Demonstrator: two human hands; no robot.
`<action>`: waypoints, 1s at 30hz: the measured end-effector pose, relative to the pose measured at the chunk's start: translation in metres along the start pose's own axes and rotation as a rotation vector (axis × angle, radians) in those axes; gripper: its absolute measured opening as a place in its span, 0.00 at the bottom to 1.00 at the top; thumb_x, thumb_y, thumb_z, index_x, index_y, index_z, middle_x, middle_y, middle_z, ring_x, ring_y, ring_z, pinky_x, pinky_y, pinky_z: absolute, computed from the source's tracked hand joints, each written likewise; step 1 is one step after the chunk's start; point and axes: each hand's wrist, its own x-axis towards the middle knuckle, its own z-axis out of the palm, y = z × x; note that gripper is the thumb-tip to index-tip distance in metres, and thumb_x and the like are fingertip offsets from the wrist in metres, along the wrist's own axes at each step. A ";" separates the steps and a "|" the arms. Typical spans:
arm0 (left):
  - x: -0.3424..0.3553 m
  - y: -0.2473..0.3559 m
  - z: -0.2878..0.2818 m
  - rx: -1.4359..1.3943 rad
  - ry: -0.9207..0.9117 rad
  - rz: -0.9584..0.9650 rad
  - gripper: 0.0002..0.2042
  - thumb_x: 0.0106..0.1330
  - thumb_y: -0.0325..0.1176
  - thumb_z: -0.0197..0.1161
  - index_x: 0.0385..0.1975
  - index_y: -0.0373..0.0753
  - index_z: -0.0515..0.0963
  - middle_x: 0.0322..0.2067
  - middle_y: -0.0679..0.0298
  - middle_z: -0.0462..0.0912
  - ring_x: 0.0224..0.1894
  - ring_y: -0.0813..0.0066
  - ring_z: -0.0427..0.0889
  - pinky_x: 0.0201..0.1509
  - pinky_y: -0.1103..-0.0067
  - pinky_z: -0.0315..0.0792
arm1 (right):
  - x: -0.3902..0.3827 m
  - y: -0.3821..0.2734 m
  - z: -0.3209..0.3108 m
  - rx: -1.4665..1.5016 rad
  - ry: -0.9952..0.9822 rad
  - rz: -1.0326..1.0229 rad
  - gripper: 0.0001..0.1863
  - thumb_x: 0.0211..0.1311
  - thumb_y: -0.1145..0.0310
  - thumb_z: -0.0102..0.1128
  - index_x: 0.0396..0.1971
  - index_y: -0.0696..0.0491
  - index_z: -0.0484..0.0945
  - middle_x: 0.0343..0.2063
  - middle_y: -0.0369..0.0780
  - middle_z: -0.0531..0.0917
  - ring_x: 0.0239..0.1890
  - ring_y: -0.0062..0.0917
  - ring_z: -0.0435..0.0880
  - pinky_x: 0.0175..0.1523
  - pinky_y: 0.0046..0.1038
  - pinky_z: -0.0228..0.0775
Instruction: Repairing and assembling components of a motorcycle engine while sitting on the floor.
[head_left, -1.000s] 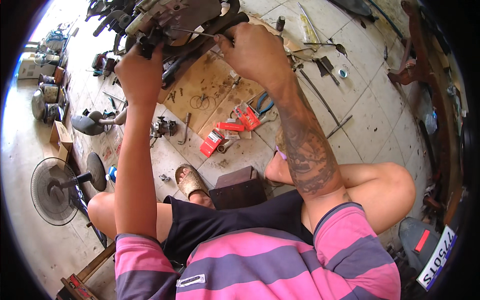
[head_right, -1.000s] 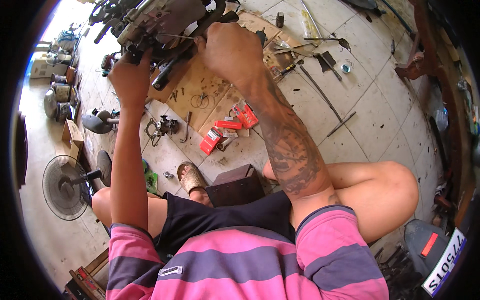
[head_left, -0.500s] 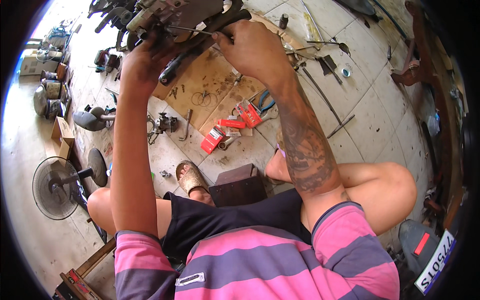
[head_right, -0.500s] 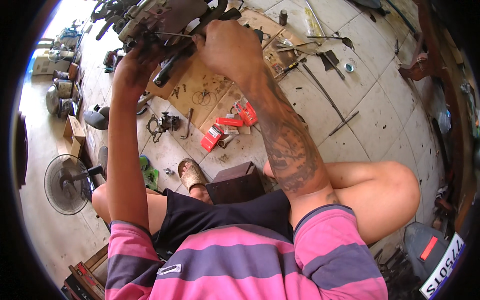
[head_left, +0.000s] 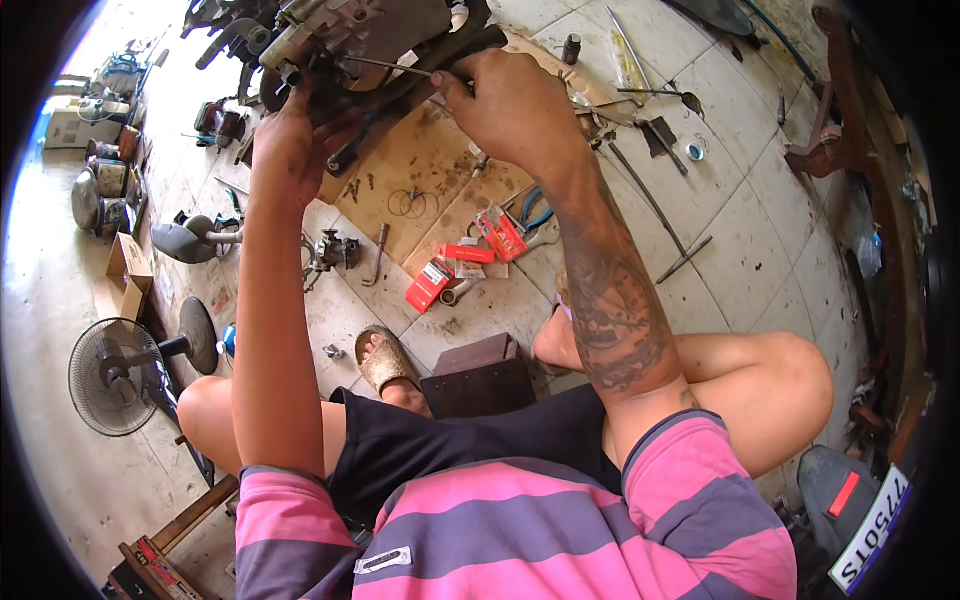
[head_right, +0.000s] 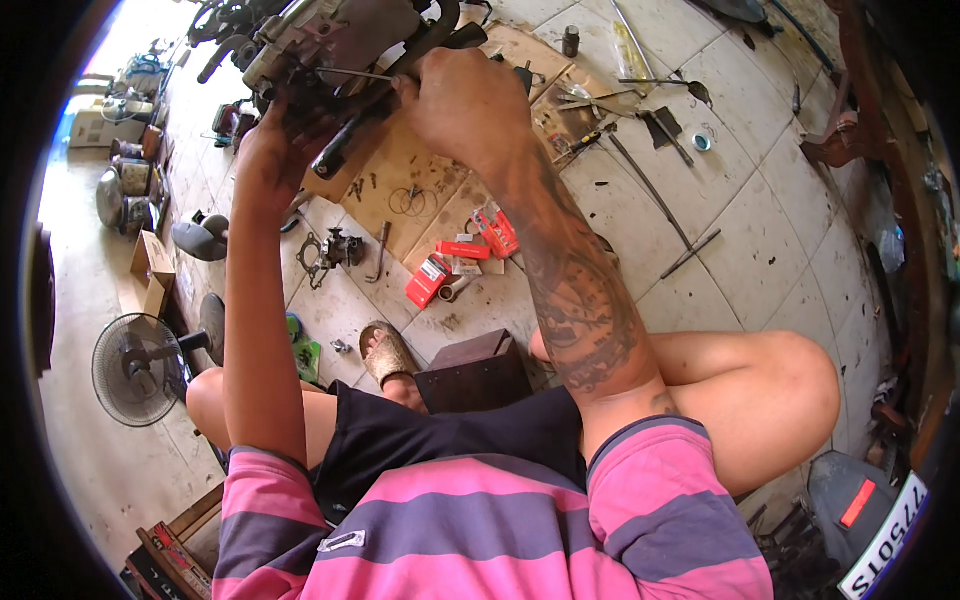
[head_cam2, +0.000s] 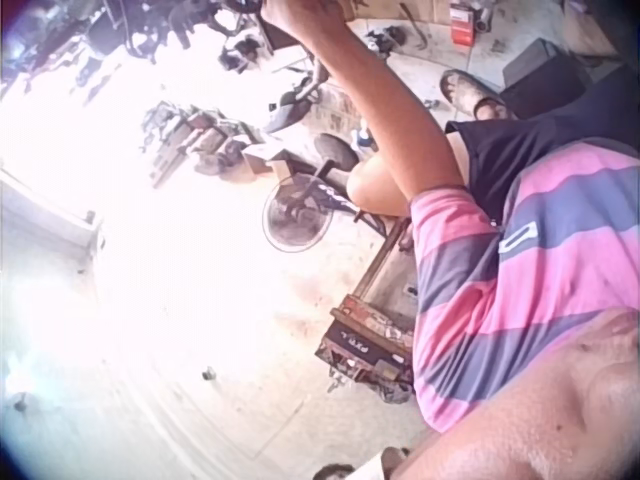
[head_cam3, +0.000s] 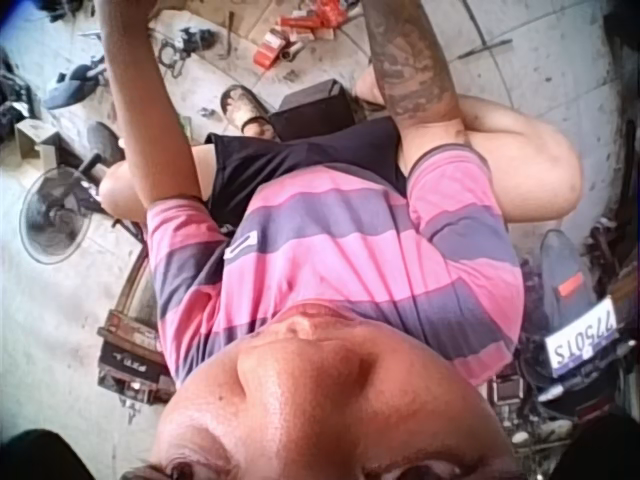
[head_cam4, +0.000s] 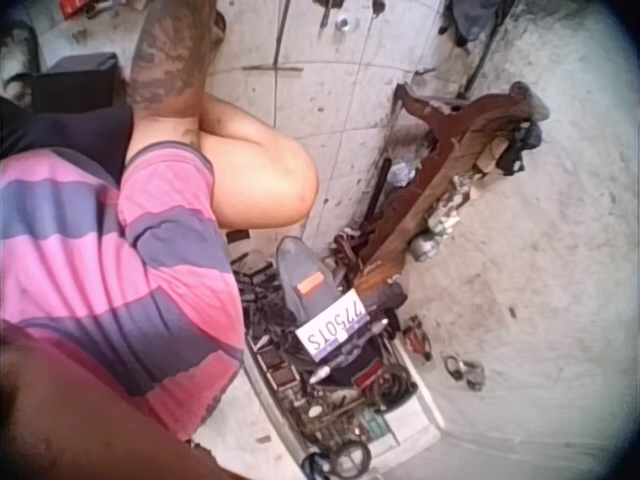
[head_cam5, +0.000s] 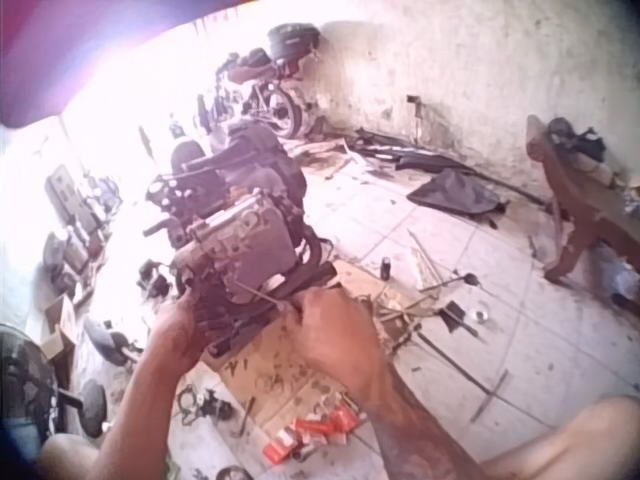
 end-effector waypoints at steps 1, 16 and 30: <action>0.001 -0.002 0.001 -0.116 -0.083 0.004 0.18 0.80 0.38 0.52 0.60 0.30 0.70 0.43 0.50 0.84 0.40 0.52 0.87 0.46 0.61 0.85 | 0.000 0.000 -0.001 0.009 0.001 -0.006 0.19 0.69 0.51 0.58 0.39 0.51 0.88 0.29 0.50 0.86 0.36 0.48 0.87 0.44 0.45 0.78; 0.005 -0.009 -0.002 1.042 0.268 0.803 0.20 0.71 0.45 0.64 0.36 0.29 0.84 0.25 0.55 0.87 0.27 0.60 0.88 0.37 0.65 0.81 | -0.004 0.000 -0.003 0.040 0.028 -0.063 0.18 0.68 0.54 0.60 0.35 0.53 0.87 0.29 0.50 0.87 0.35 0.48 0.88 0.45 0.46 0.80; 0.001 0.001 0.009 0.762 0.230 0.457 0.21 0.73 0.46 0.61 0.39 0.28 0.84 0.28 0.50 0.87 0.33 0.54 0.87 0.42 0.67 0.78 | -0.002 0.009 -0.005 0.059 0.037 -0.028 0.18 0.70 0.52 0.58 0.40 0.51 0.88 0.28 0.49 0.87 0.35 0.47 0.87 0.45 0.44 0.79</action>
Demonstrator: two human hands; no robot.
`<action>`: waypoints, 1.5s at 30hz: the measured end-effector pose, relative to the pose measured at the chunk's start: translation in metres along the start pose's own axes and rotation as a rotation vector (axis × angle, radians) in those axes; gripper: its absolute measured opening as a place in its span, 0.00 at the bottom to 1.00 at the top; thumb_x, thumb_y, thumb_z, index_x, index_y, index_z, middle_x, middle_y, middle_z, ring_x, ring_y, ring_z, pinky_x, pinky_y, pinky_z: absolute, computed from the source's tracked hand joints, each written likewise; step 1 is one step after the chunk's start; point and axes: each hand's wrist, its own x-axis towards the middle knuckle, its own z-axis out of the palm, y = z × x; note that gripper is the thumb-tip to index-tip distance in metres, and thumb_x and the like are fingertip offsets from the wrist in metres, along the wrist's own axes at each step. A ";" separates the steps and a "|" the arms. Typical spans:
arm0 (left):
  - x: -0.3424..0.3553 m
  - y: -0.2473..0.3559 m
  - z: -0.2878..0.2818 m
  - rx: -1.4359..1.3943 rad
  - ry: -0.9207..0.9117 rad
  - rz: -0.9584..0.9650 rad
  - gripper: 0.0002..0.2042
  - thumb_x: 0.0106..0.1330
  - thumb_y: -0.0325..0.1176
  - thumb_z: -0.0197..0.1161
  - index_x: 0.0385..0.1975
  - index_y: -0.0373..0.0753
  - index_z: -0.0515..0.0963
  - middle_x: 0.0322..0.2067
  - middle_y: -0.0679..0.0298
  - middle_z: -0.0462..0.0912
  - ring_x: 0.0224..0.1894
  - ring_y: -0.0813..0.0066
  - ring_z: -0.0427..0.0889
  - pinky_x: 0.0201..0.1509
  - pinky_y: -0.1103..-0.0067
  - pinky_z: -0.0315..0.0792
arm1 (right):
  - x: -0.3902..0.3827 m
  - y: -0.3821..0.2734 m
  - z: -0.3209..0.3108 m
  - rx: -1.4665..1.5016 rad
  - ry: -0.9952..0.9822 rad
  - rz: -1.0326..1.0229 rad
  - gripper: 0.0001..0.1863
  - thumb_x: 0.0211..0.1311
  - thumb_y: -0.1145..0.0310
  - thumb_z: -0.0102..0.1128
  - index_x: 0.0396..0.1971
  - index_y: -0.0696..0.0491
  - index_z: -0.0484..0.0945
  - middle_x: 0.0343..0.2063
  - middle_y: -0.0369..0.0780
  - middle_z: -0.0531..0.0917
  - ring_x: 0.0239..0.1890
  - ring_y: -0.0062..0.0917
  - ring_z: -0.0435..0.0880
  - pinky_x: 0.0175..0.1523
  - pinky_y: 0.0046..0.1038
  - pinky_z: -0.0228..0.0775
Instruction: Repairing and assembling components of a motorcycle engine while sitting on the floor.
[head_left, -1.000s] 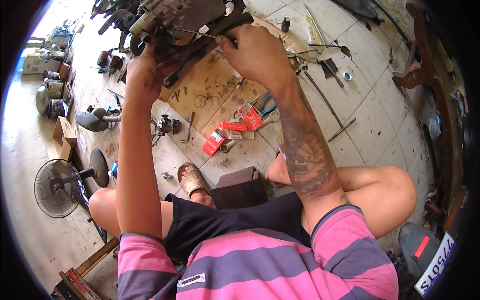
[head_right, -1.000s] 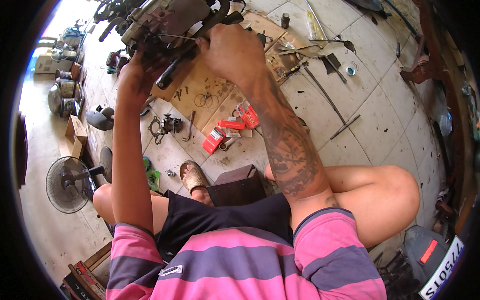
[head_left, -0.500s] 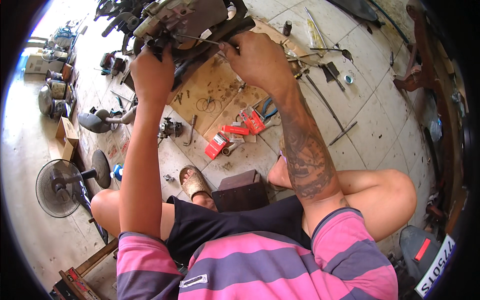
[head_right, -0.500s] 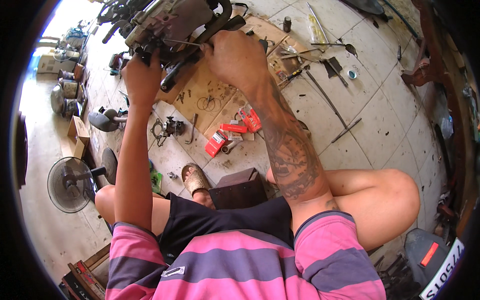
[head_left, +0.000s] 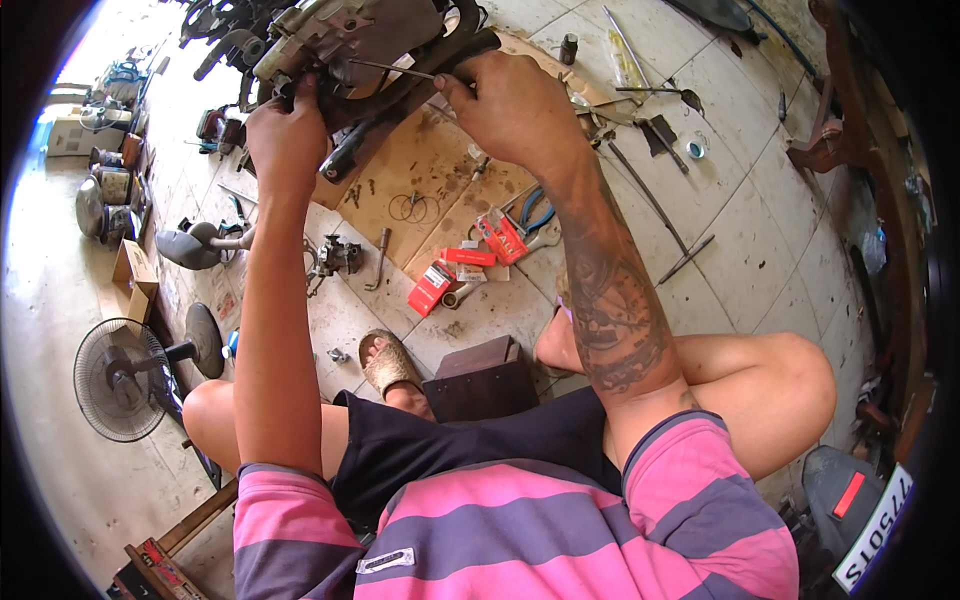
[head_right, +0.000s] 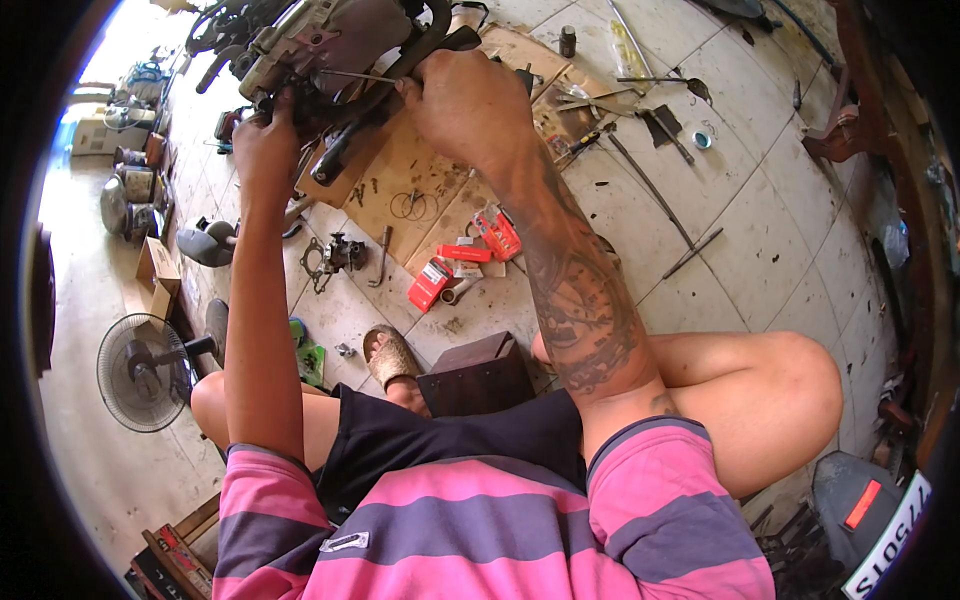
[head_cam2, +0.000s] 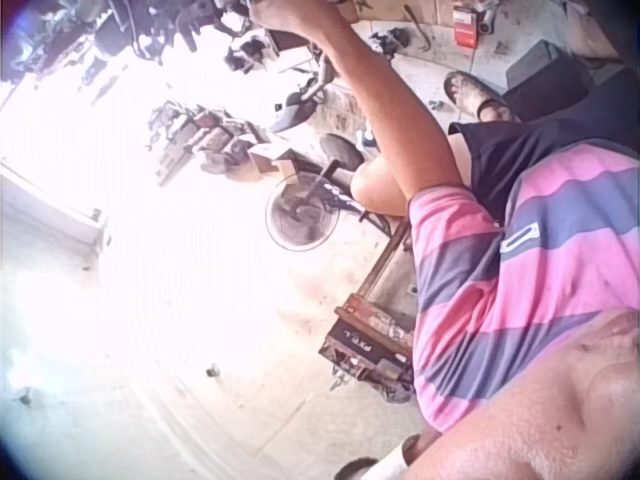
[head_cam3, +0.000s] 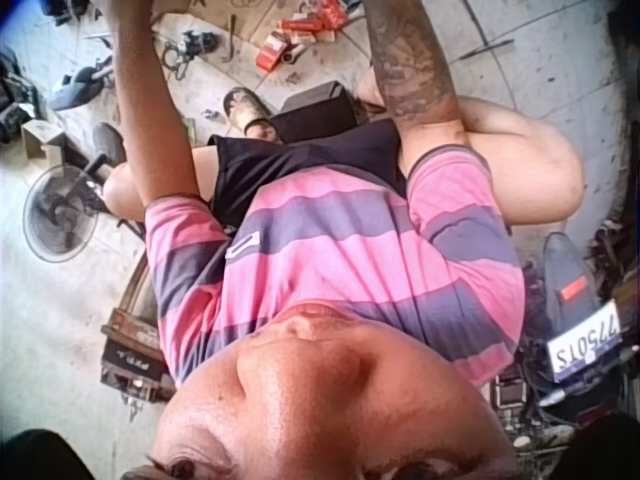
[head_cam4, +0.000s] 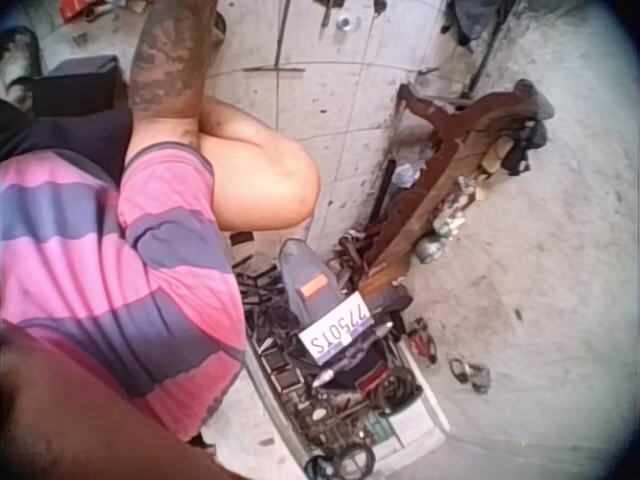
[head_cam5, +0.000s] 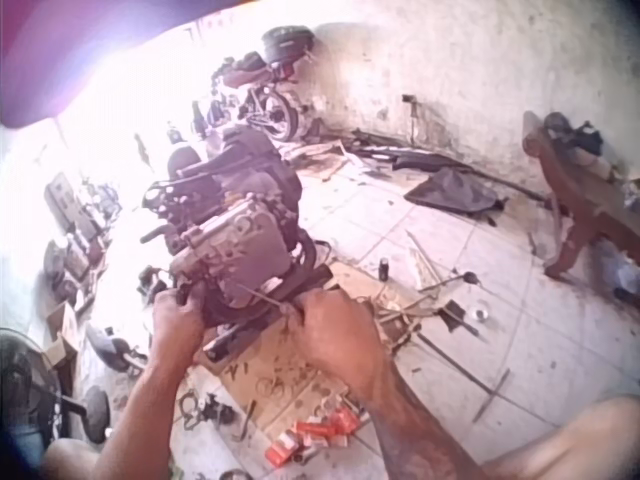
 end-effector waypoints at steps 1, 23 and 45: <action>0.000 0.001 -0.002 0.221 0.042 0.077 0.22 0.72 0.47 0.62 0.38 0.29 0.85 0.27 0.49 0.87 0.32 0.53 0.87 0.43 0.65 0.77 | 0.000 0.000 0.000 -0.012 0.002 -0.008 0.18 0.69 0.52 0.59 0.38 0.52 0.88 0.28 0.49 0.87 0.35 0.47 0.87 0.45 0.44 0.79; -0.005 -0.016 -0.012 -0.174 -0.082 0.039 0.25 0.67 0.45 0.71 0.46 0.23 0.83 0.37 0.55 0.89 0.35 0.76 0.84 0.44 0.79 0.76 | 0.042 -0.078 -0.025 -0.508 -0.019 -0.335 0.11 0.62 0.62 0.61 0.34 0.48 0.90 0.31 0.40 0.90 0.37 0.29 0.90 0.40 0.34 0.81; 0.004 -0.043 0.002 -0.914 -0.251 -0.051 0.15 0.76 0.34 0.61 0.50 0.26 0.81 0.39 0.57 0.87 0.39 0.71 0.86 0.48 0.76 0.80 | 0.030 -0.095 -0.002 -0.558 0.240 -0.521 0.09 0.56 0.67 0.60 0.24 0.47 0.89 0.24 0.40 0.88 0.27 0.31 0.90 0.34 0.34 0.81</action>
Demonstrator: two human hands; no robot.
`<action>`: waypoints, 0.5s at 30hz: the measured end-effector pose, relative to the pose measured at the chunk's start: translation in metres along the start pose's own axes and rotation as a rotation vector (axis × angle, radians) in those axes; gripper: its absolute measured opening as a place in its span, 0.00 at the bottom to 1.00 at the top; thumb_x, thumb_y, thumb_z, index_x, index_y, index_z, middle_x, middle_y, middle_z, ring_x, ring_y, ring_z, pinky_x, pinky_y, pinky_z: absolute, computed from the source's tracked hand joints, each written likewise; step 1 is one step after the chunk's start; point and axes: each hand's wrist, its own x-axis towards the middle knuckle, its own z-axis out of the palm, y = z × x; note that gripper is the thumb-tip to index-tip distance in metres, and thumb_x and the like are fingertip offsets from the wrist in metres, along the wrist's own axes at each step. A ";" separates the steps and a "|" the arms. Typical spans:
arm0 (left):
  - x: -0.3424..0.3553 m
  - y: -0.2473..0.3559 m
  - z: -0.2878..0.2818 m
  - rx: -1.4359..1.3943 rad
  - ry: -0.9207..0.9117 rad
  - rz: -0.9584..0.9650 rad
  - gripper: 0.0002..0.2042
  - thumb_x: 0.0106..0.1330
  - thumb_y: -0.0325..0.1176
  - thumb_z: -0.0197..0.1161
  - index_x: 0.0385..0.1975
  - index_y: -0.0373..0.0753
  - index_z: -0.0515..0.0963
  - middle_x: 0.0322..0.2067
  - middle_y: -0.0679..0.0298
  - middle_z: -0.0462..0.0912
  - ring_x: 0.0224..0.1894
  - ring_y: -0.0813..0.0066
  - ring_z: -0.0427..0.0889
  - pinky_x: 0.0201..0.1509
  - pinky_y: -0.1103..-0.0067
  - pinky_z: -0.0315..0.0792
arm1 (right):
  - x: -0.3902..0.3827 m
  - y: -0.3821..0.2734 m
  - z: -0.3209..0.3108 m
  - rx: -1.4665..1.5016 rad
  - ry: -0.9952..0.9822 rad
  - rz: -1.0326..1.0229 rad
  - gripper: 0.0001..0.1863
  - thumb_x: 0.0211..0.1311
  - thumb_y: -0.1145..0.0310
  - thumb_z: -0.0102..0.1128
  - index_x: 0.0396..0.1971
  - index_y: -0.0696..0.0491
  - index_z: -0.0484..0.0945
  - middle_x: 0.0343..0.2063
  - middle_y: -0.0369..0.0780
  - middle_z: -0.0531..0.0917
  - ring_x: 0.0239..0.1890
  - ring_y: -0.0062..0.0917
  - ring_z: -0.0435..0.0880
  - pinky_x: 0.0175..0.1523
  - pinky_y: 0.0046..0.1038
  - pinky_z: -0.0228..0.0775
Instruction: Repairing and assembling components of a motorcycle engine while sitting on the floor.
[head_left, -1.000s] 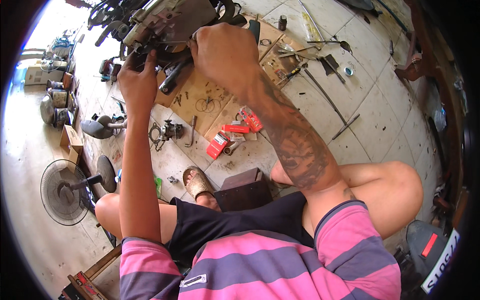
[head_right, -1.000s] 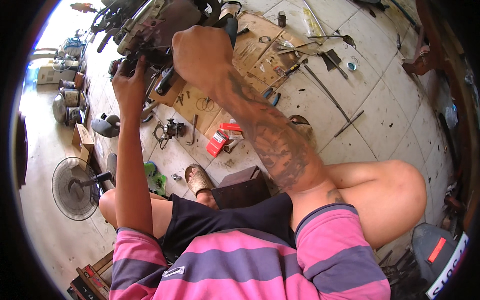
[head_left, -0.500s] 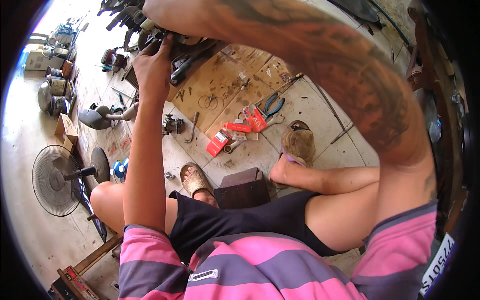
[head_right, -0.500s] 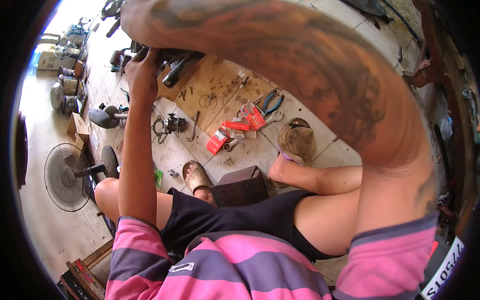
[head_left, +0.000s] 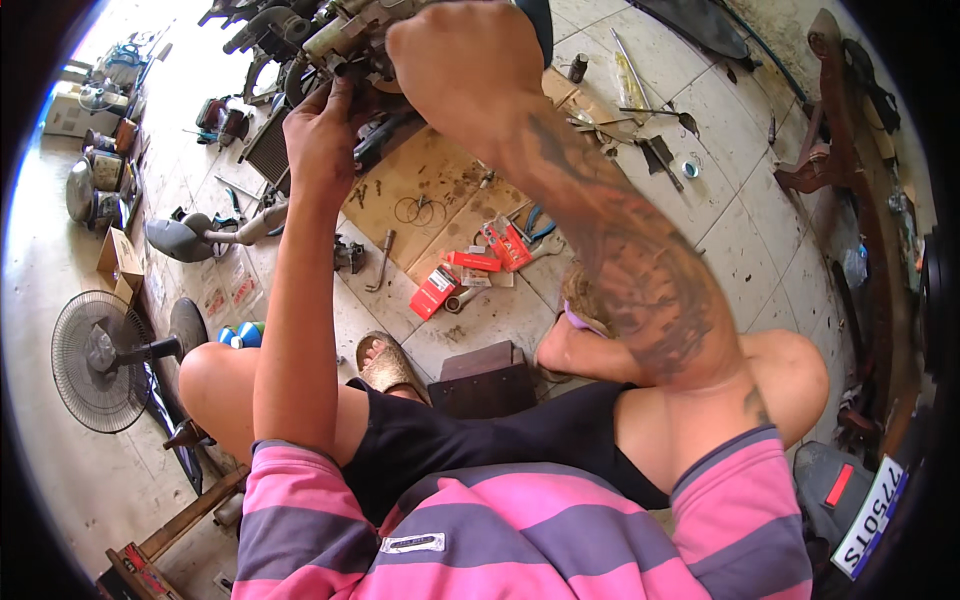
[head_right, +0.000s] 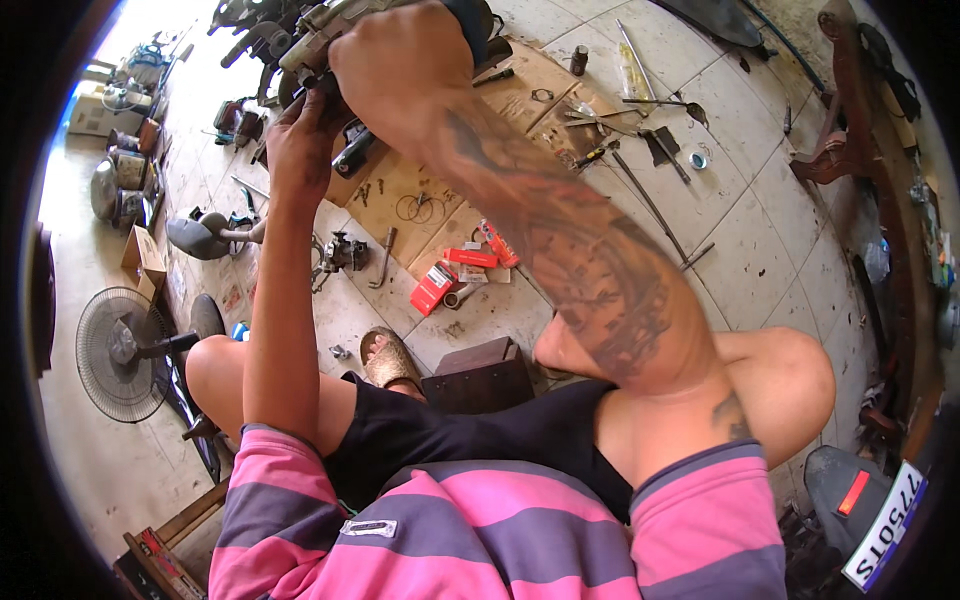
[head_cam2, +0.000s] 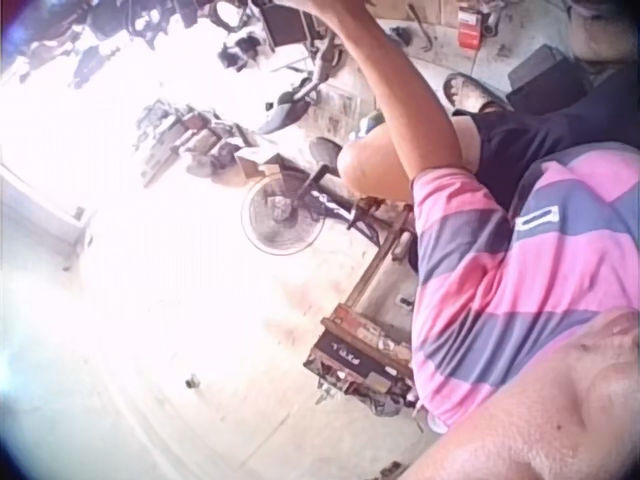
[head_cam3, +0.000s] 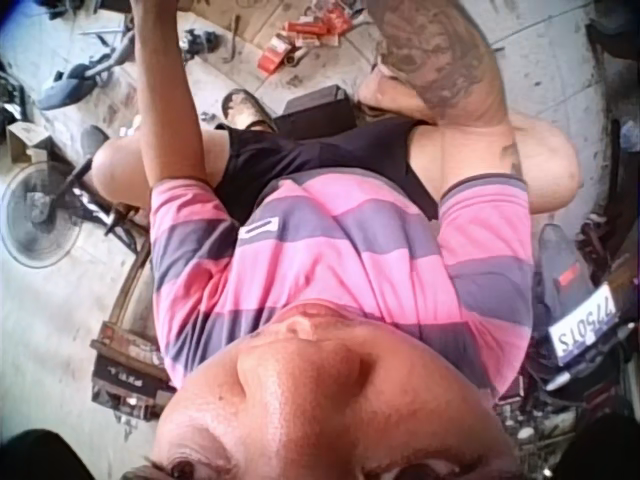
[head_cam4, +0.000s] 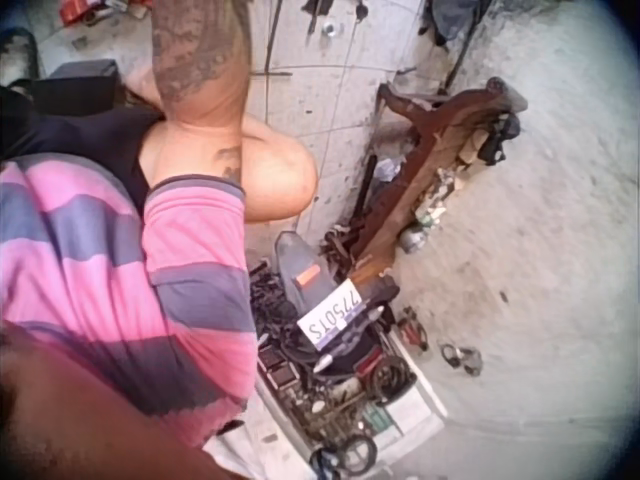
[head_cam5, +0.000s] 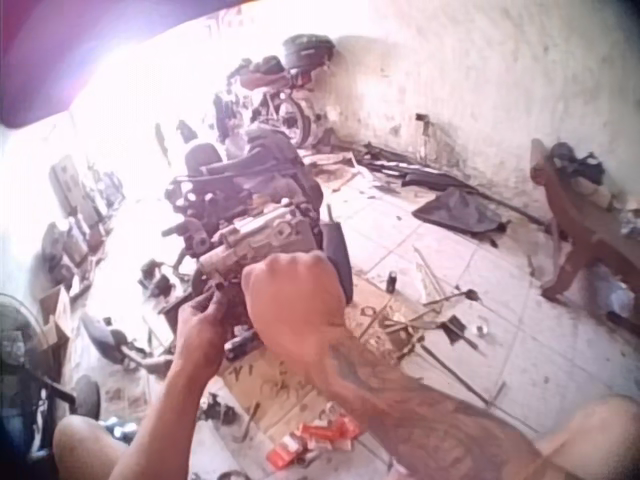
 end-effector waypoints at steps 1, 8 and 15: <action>0.000 0.000 0.001 0.043 0.011 0.022 0.15 0.75 0.34 0.62 0.50 0.26 0.81 0.39 0.58 0.88 0.38 0.72 0.86 0.47 0.77 0.79 | -0.006 -0.001 0.006 0.024 -0.006 0.072 0.08 0.55 0.67 0.60 0.23 0.48 0.88 0.23 0.41 0.88 0.28 0.33 0.90 0.34 0.35 0.81; -0.004 0.009 0.007 0.172 0.051 0.102 0.15 0.73 0.32 0.64 0.49 0.25 0.82 0.39 0.57 0.89 0.38 0.74 0.87 0.44 0.79 0.78 | -0.031 -0.011 0.025 0.055 -0.043 0.280 0.08 0.55 0.68 0.60 0.24 0.48 0.88 0.26 0.43 0.88 0.29 0.35 0.90 0.34 0.36 0.81; -0.009 0.007 0.011 -0.034 0.027 0.032 0.15 0.73 0.31 0.63 0.50 0.24 0.80 0.38 0.54 0.88 0.35 0.67 0.88 0.44 0.75 0.82 | 0.011 0.003 -0.003 -0.083 -0.216 -0.074 0.10 0.62 0.67 0.58 0.34 0.49 0.89 0.32 0.40 0.90 0.37 0.32 0.91 0.41 0.35 0.83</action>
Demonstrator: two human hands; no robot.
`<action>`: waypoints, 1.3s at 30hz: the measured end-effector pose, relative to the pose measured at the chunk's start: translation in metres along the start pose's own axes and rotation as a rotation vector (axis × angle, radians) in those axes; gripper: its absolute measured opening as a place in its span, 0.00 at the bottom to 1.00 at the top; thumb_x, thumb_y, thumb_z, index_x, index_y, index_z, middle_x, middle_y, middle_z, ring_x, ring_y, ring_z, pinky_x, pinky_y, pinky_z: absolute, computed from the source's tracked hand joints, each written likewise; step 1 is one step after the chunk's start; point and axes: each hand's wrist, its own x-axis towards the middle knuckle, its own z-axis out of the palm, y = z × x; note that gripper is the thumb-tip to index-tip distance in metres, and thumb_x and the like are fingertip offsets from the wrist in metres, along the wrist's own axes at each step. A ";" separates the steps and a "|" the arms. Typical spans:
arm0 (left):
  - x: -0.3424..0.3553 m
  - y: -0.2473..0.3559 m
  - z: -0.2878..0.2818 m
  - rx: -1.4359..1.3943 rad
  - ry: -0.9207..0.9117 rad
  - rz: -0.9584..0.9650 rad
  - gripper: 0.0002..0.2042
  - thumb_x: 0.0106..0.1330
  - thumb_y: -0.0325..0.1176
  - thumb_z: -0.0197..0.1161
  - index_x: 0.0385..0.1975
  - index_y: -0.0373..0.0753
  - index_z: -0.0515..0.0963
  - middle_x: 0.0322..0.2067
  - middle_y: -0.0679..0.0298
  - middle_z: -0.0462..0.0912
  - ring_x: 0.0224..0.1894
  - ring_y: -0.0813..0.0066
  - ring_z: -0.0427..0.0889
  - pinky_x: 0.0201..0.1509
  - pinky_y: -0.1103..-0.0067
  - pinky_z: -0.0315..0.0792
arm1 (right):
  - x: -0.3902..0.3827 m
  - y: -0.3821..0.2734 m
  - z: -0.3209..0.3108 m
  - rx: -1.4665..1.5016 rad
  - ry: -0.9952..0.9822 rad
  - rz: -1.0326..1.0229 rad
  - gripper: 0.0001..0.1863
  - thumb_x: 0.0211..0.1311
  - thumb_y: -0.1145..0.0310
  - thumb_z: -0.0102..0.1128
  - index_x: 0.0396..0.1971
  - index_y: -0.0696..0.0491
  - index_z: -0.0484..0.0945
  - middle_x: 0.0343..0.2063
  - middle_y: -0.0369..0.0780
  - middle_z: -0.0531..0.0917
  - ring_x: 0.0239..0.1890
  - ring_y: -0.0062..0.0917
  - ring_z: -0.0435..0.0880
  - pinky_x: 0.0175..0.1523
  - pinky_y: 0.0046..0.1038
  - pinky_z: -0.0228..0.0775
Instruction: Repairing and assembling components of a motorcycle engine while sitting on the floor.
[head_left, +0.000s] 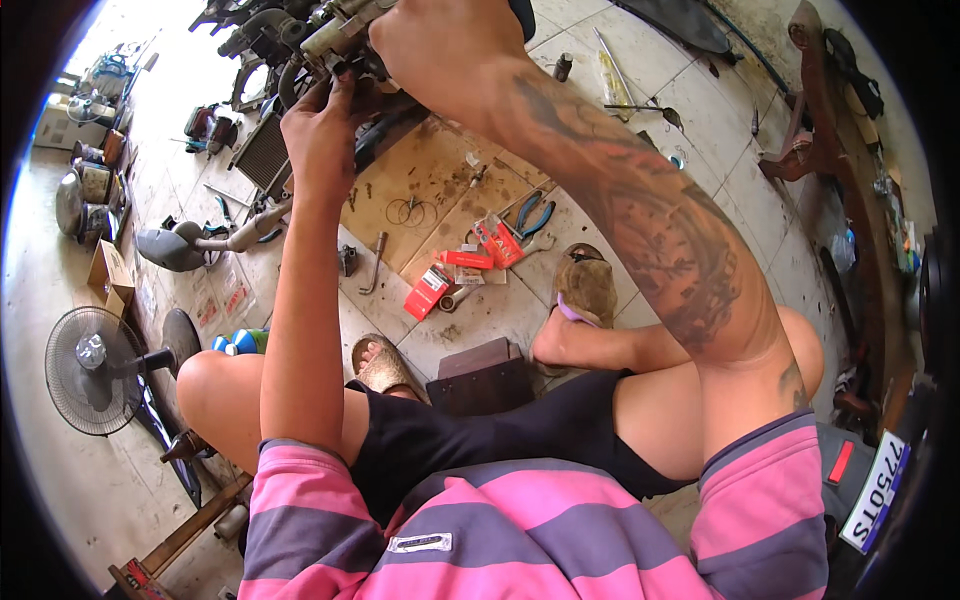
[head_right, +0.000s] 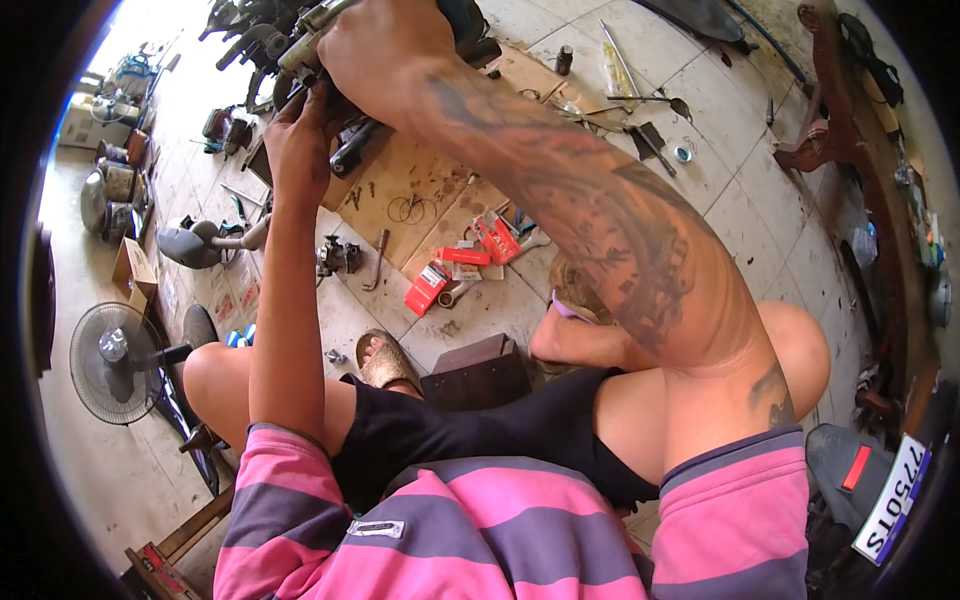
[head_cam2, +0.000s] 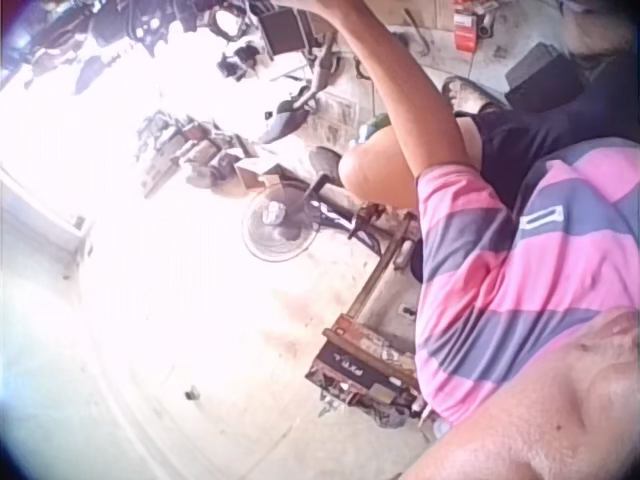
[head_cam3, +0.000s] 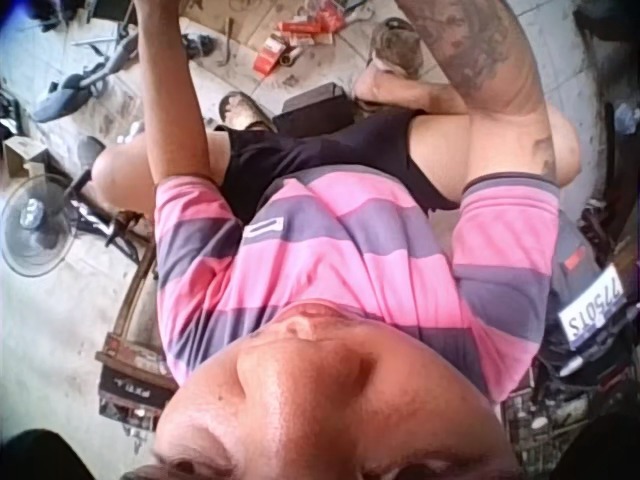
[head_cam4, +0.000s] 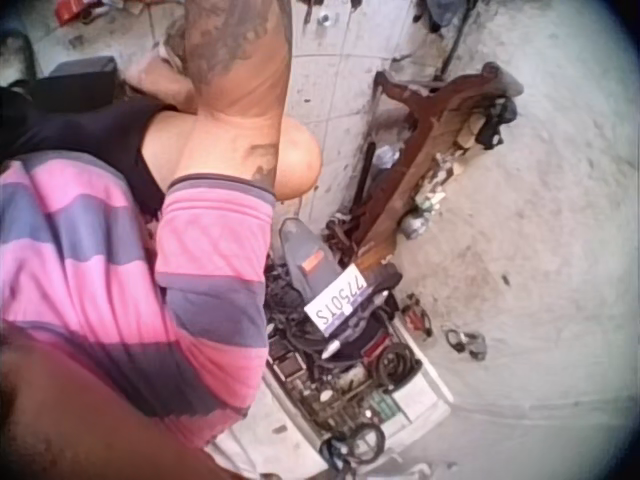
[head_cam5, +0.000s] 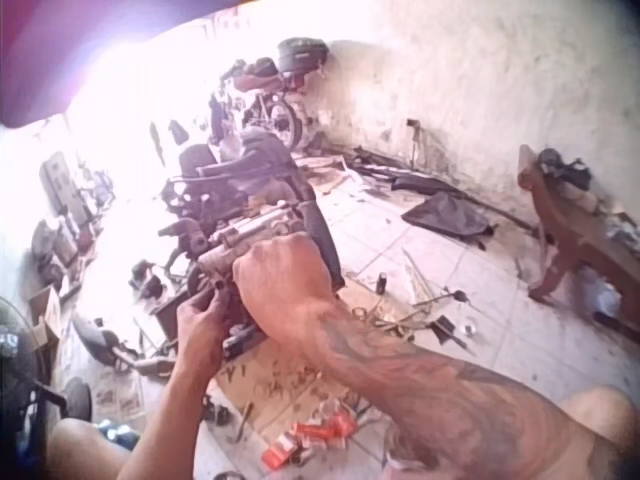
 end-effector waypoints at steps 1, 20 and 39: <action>0.001 -0.001 -0.001 0.031 0.011 0.001 0.15 0.74 0.32 0.63 0.50 0.24 0.79 0.38 0.54 0.88 0.35 0.68 0.88 0.44 0.75 0.82 | 0.003 0.001 -0.004 0.051 0.015 0.029 0.11 0.61 0.67 0.58 0.33 0.50 0.89 0.32 0.42 0.90 0.36 0.34 0.91 0.40 0.36 0.83; 0.008 -0.012 -0.015 0.328 -0.043 0.315 0.14 0.73 0.30 0.65 0.52 0.26 0.82 0.40 0.63 0.88 0.38 0.83 0.80 0.46 0.84 0.73 | -0.034 -0.074 0.120 1.271 0.116 0.791 0.24 0.71 0.51 0.56 0.33 0.60 0.85 0.27 0.56 0.84 0.34 0.53 0.85 0.40 0.46 0.73; 0.007 -0.006 -0.010 0.557 0.067 0.345 0.17 0.71 0.33 0.66 0.52 0.27 0.82 0.39 0.64 0.88 0.38 0.85 0.77 0.44 0.86 0.71 | -0.018 0.005 0.074 0.759 -0.087 0.405 0.19 0.62 0.54 0.61 0.32 0.56 0.88 0.30 0.49 0.88 0.36 0.45 0.89 0.43 0.41 0.82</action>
